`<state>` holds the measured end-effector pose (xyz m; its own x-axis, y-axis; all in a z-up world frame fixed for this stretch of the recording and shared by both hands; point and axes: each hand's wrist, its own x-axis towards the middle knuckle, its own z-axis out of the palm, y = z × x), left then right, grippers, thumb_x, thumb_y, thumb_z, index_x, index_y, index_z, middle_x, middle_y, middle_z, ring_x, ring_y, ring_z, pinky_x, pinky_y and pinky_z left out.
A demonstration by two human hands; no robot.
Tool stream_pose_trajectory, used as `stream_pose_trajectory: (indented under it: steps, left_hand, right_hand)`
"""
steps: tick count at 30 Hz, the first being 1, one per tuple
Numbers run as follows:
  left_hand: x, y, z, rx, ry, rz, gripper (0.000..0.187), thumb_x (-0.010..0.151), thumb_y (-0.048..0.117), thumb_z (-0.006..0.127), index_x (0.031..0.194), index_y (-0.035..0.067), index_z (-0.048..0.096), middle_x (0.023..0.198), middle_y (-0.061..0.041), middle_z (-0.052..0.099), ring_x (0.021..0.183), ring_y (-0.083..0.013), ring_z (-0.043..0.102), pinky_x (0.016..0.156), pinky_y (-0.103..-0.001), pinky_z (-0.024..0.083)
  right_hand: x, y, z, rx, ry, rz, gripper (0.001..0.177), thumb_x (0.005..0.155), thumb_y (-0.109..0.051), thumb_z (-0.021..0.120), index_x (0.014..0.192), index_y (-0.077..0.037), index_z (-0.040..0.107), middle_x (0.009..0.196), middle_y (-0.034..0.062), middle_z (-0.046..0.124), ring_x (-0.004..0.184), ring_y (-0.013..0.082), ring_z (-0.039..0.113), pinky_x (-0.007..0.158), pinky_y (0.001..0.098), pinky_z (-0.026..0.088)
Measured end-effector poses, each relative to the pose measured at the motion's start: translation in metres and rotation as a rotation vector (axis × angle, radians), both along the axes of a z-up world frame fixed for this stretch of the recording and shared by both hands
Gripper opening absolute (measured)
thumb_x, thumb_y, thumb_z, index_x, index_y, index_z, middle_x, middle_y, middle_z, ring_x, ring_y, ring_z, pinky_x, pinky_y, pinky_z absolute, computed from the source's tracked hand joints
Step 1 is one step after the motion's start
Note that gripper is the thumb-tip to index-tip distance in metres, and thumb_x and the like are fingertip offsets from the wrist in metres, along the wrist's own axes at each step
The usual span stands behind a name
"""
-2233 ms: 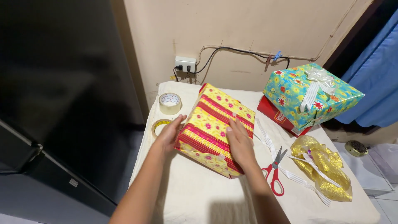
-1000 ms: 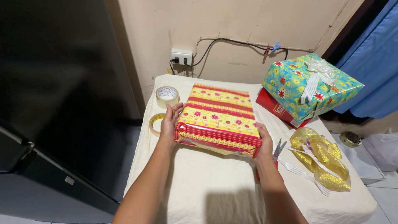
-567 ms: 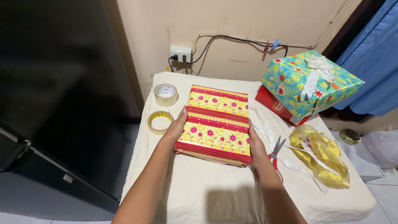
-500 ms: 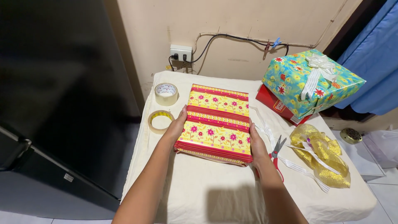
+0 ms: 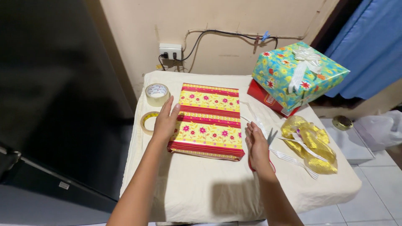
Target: The person wraps a rectangular box with floral-patterned paper, secures it with tape, then cuts a white ribbon and ties it around the box. The wrapped box is placed on the table next to another already wrapped gift.
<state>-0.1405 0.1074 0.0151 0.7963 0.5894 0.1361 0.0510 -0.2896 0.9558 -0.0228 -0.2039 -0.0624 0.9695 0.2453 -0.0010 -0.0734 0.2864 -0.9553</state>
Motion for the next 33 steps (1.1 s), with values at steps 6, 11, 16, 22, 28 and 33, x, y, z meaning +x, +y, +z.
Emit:
stream_pose_trajectory:
  steps: [6, 11, 16, 22, 28, 33]
  left_hand:
    - [-0.014, -0.103, 0.033, 0.362, -0.328, 0.028, 0.031, 0.1, 0.023, 0.061, 0.122, 0.002, 0.068, 0.126, -0.015, 0.069, 0.125, -0.0325, 0.059, 0.107, -0.041, 0.046]
    - [-0.013, -0.199, 0.033, 0.164, -0.176, -0.16, 0.024, 0.096, 0.019, 0.062, 0.11, 0.002, 0.07, 0.108, -0.016, 0.071, 0.095, -0.0304, 0.069, 0.086, -0.04, 0.054]
    - [0.016, -0.257, 0.002, 0.238, -0.03, -0.285, 0.018, 0.092, 0.014, 0.065, 0.101, 0.001, 0.072, 0.102, -0.018, 0.069, 0.096, -0.0345, 0.066, 0.085, -0.045, 0.053]
    - [0.087, -0.279, -0.03, 0.5, 0.095, -0.298, 0.014, 0.091, 0.009, 0.064, 0.093, -0.002, 0.073, 0.103, -0.02, 0.067, 0.102, -0.0377, 0.063, 0.088, -0.047, 0.053]
    - [0.143, -0.284, -0.041, 0.618, 0.247, -0.326, 0.021, 0.083, 0.0, 0.062, 0.1, 0.003, 0.074, 0.113, -0.018, 0.066, 0.11, -0.0368, 0.06, 0.09, -0.045, 0.054]
    - [0.149, -0.304, -0.054, 0.511, 0.271, -0.413, 0.031, 0.085, 0.001, 0.061, 0.113, 0.01, 0.074, 0.118, -0.012, 0.066, 0.114, -0.0346, 0.059, 0.095, -0.044, 0.051]
  right_hand:
    - [-0.02, -0.043, -0.002, -0.062, 0.056, -0.39, 0.025, 0.101, -0.005, 0.055, 0.122, 0.004, 0.064, 0.104, 0.0105, 0.07, 0.077, 0.0129, 0.061, 0.061, 0.0243, 0.048]
    - [-0.021, -0.085, 0.003, -0.162, 0.12, -0.506, 0.023, 0.098, -0.002, 0.055, 0.118, 0.004, 0.063, 0.097, 0.0085, 0.068, 0.064, 0.0096, 0.058, 0.045, 0.0243, 0.039]
    - [-0.011, -0.118, 0.001, -0.234, 0.072, -0.504, 0.024, 0.096, 0.001, 0.055, 0.117, 0.006, 0.064, 0.096, 0.0129, 0.071, 0.06, 0.0127, 0.06, 0.046, 0.0262, 0.047]
    - [0.002, -0.133, -0.004, -0.206, 0.09, -0.477, 0.024, 0.096, 0.0, 0.055, 0.117, 0.008, 0.063, 0.099, 0.0152, 0.07, 0.062, 0.0136, 0.061, 0.047, 0.0277, 0.049]
    - [0.031, -0.139, -0.019, 0.047, 0.463, -0.398, 0.031, 0.101, -0.014, 0.051, 0.126, 0.003, 0.053, 0.098, 0.0187, 0.069, 0.057, 0.0215, 0.061, 0.048, 0.0334, 0.051]
    - [0.059, -0.128, -0.032, 0.167, 0.448, -0.521, 0.03, 0.102, -0.015, 0.054, 0.127, 0.002, 0.053, 0.09, 0.0176, 0.07, 0.056, 0.0206, 0.059, 0.048, 0.0319, 0.048]
